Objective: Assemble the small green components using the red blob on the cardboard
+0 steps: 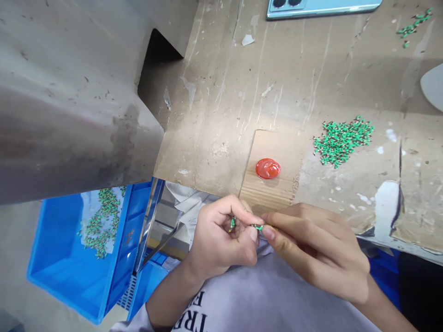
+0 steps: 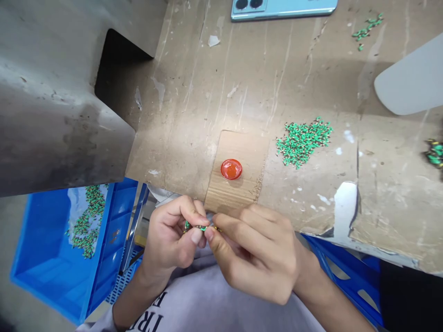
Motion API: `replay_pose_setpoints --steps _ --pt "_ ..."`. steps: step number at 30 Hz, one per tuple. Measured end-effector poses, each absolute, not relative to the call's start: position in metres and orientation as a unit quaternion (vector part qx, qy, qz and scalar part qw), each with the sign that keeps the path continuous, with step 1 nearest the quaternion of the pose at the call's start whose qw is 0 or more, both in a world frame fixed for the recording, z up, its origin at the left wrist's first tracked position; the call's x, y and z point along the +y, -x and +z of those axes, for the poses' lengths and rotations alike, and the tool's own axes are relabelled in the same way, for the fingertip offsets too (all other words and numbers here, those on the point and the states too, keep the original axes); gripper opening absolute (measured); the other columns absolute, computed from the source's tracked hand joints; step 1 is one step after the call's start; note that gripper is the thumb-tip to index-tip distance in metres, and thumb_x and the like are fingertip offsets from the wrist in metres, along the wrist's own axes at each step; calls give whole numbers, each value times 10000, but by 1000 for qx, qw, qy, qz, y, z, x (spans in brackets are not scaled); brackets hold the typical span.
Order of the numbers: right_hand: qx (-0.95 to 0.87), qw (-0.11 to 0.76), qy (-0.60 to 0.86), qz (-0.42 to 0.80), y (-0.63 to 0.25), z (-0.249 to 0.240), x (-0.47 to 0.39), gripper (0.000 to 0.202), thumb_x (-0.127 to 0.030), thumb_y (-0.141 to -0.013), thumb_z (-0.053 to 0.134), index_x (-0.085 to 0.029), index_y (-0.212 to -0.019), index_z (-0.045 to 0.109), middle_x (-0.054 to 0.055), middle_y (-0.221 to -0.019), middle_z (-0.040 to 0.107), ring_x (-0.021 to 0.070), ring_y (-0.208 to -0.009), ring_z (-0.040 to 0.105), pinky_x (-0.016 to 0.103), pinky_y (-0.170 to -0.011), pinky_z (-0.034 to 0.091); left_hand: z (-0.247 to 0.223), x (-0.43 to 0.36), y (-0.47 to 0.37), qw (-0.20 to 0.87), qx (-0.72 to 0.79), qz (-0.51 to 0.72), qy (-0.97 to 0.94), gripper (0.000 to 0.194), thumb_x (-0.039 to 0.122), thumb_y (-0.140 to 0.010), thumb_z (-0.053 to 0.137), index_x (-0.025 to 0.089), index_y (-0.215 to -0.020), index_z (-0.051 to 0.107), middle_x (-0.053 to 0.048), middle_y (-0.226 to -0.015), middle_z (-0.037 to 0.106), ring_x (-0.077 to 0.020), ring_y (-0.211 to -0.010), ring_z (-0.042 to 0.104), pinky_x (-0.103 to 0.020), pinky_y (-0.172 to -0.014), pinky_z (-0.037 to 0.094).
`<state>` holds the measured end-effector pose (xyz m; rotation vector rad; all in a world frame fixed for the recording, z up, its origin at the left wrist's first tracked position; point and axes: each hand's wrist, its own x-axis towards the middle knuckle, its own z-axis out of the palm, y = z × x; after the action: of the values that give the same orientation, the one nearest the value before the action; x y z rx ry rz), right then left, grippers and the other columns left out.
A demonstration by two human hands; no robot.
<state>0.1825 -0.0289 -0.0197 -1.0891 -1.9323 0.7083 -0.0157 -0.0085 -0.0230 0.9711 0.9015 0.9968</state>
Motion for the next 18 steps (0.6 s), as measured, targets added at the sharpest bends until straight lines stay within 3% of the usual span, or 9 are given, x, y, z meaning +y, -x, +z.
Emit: replay_pose_setpoints --steps 5,9,12,18 --pt "-794 400 387 245 -191 -28 -37 171 -162 -1141 637 -255 -1196 769 118 -1102 900 265 -841 845 413 -660 680 -15 -12 15 602 440 441 -498 164 61 -850 850 206 -878 777 45 -649 651 -81 -485 512 -170 -450 423" --pt "-767 438 379 276 -191 -34 -37 240 -107 -1113 649 -237 -1282 760 114 -1136 905 252 -927 875 384 -722 730 -10 -14 15 576 426 442 -540 196 81 -880 877 208 -1018 822 53 -668 675 -71 -487 528 -156 -452 432" --pt "-728 468 359 349 -189 -29 -28 345 -59 -1070 671 -251 -1344 752 68 -1026 915 215 -825 886 311 -674 737 -12 -12 18 582 407 452 -540 272 122 -907 924 222 -1136 818 53 -735 709 -60 -499 544 -145 -468 446" --pt "-626 474 400 472 -186 -14 -22 313 -42 -997 787 -255 -1214 860 20 -910 914 151 -611 837 172 -589 690 -26 -7 23 582 346 478 -559 235 223 -915 981 211 -1041 783 32 -797 703 -65 -550 552 -170 -530 473"
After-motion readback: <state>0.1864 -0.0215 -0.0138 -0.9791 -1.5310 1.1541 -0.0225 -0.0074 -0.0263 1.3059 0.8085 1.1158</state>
